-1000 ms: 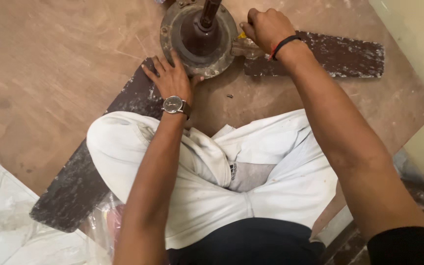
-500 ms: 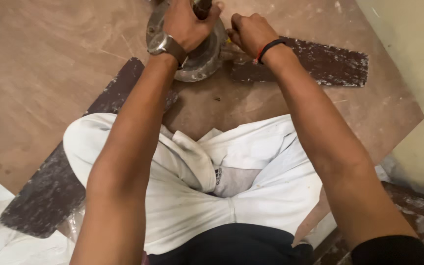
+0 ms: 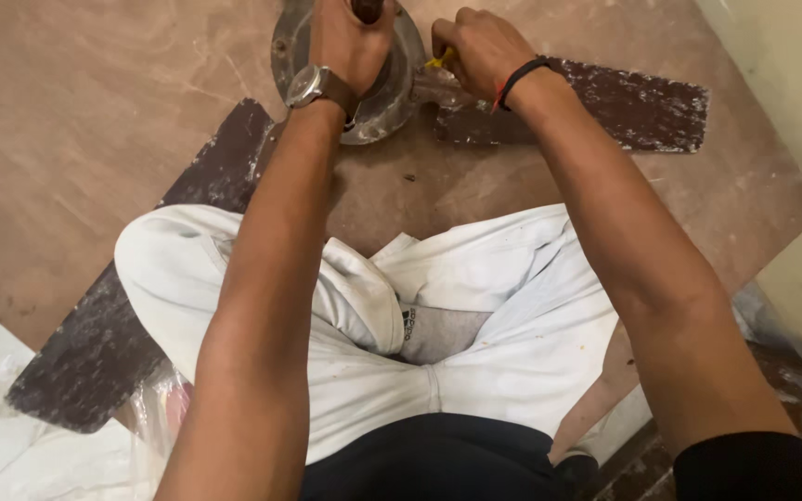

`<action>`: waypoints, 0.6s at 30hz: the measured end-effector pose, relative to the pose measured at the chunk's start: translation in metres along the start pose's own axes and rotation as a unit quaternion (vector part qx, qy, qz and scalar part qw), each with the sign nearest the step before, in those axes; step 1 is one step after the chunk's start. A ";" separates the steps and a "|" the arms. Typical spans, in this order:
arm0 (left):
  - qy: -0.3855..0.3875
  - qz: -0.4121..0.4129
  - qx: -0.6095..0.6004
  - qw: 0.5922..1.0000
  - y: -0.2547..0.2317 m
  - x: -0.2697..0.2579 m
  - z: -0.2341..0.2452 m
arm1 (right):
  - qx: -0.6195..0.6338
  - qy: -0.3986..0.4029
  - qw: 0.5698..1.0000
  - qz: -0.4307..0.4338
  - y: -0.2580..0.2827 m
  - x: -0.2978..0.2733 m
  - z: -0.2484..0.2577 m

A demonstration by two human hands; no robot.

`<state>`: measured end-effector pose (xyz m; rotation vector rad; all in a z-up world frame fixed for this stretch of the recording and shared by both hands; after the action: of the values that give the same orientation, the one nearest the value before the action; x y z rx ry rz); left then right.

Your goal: The person sits on the floor and uses a yellow-handled screwdriver to tighten screws on the central hub of a ceiling fan lying on a wooden board. The person rotates the fan to access different blade attachment points and continues tightening screws throughout the clip.

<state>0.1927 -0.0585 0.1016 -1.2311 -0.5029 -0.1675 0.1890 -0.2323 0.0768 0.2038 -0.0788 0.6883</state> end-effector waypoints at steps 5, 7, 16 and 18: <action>-0.012 -0.033 -0.022 0.999 -0.006 -0.001 0.000 | 0.052 -0.034 0.998 -0.004 0.008 -0.002 0.014; 0.000 -0.001 -0.008 1.000 0.002 0.001 -0.002 | 0.085 -0.034 0.995 -0.033 0.005 -0.003 0.017; -0.021 0.041 0.010 0.999 0.003 -0.005 0.002 | 0.207 -0.216 0.953 -0.039 0.030 -0.015 0.049; -0.042 0.025 0.039 0.998 -0.002 -0.005 0.005 | 0.245 -0.254 0.933 -0.064 0.029 -0.025 0.049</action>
<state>0.1857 -0.0557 0.1023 -1.1765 -0.5461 -0.0533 0.1510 -0.2366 0.1253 0.8613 -0.3874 0.5002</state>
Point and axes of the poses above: each hand's wrist, its own x-axis towards the middle knuckle, its own z-axis out of the back of the hand, y = z × x, the point moved 10 cm from there along x, towards the middle knuckle, and after that the axes turned 8 degrees about -y, right-handed, at the moved point
